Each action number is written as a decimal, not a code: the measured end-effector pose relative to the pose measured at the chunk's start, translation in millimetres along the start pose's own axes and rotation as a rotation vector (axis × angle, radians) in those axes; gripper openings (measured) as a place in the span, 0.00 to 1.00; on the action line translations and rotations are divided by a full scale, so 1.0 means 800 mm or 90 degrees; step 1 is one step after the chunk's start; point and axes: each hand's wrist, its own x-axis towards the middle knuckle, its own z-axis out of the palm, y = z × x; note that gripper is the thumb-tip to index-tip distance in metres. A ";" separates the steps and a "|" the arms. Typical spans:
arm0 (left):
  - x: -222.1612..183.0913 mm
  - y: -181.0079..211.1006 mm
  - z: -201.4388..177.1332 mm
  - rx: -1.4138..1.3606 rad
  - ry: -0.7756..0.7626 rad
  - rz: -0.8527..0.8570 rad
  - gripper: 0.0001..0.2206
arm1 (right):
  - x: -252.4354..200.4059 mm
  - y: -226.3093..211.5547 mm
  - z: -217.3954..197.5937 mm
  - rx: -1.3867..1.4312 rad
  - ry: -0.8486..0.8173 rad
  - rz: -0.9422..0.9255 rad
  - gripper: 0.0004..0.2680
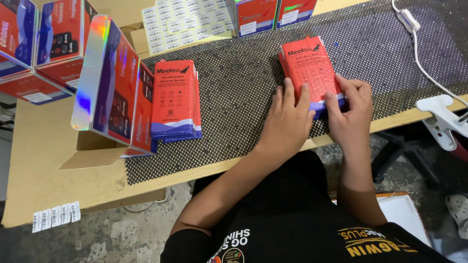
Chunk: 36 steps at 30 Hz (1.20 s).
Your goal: The person picks up a phone screen, folds the attached ribbon cable, inserts the screen into a red protective sleeve, and then places the sleeved item into a cardboard box.
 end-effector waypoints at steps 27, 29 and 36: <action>0.000 0.011 -0.009 0.007 -0.037 -0.048 0.32 | 0.001 0.014 -0.001 0.048 -0.033 0.021 0.14; 0.001 0.005 0.002 0.009 -0.035 -0.046 0.32 | 0.002 0.011 -0.001 0.046 -0.036 0.026 0.14; 0.001 0.000 -0.001 -0.034 -0.025 -0.053 0.29 | 0.002 0.018 0.002 0.038 -0.037 0.023 0.15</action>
